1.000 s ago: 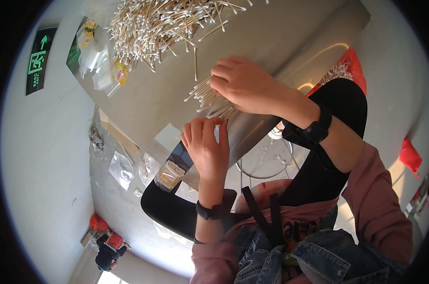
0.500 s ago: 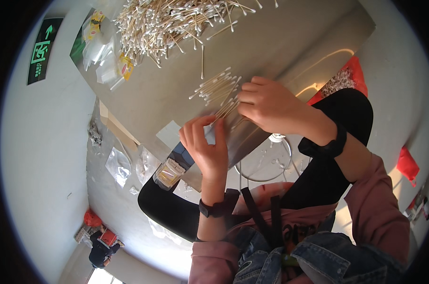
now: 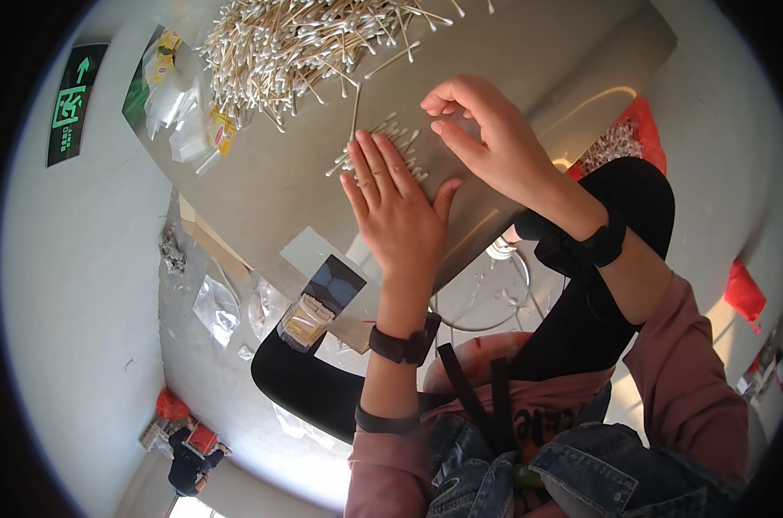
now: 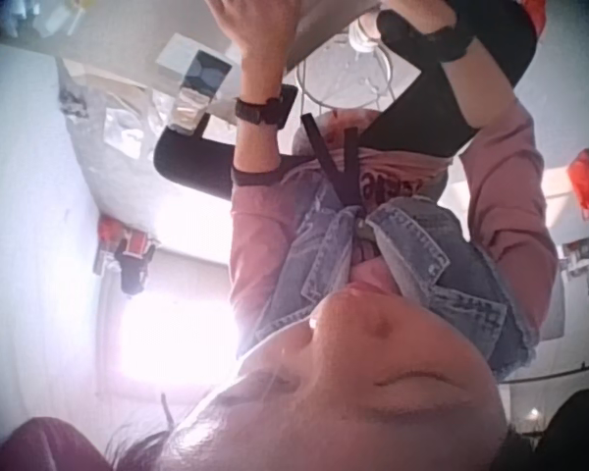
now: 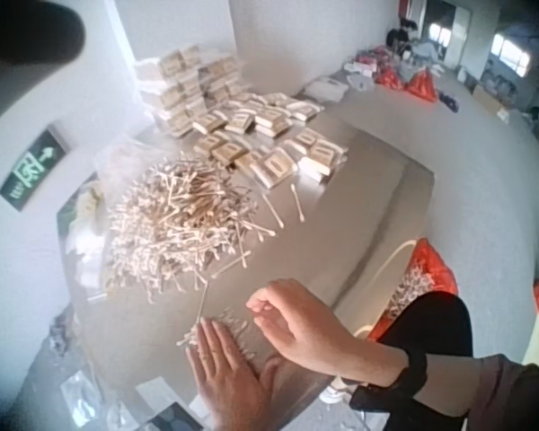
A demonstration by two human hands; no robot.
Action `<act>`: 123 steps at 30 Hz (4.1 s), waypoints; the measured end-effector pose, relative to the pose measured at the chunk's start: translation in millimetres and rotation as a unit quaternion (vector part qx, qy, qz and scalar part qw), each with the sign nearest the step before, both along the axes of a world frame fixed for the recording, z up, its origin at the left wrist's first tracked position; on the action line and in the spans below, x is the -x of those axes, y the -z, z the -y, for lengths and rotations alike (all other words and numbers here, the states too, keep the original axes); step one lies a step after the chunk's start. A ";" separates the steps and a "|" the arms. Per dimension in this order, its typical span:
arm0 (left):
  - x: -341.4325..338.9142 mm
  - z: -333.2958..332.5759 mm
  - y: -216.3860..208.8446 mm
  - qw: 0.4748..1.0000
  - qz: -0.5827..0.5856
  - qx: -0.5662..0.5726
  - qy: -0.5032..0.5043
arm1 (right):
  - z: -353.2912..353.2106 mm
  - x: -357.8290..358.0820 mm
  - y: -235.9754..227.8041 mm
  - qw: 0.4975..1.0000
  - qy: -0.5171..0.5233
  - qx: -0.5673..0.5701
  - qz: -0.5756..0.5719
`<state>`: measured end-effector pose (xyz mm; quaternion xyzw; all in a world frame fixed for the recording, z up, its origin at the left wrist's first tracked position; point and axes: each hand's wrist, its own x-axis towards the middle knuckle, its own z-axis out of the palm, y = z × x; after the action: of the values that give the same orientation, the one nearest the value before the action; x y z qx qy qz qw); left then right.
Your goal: Organizing cotton swabs into uniform bundles and inserting them into small plastic bags.
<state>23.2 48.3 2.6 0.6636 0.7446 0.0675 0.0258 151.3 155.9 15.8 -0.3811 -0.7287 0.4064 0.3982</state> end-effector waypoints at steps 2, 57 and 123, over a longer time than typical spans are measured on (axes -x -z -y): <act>-3.2 -5.1 1.9 1.000 -0.008 0.004 -0.008 | 0.9 -0.8 6.2 1.000 -0.001 -0.003 -0.004; -2.9 5.4 -10.3 0.669 0.631 -0.316 -0.233 | 46.8 36.8 6.0 0.923 -0.040 0.279 -0.261; 25.6 17.2 -31.0 0.985 0.163 -0.049 -0.032 | 8.8 -0.7 3.0 0.962 -0.042 0.231 -0.142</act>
<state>-2.4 31.1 33.5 0.6202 0.7469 0.2119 0.1122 152.0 147.1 12.7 -0.3702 -0.5665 0.6296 0.3817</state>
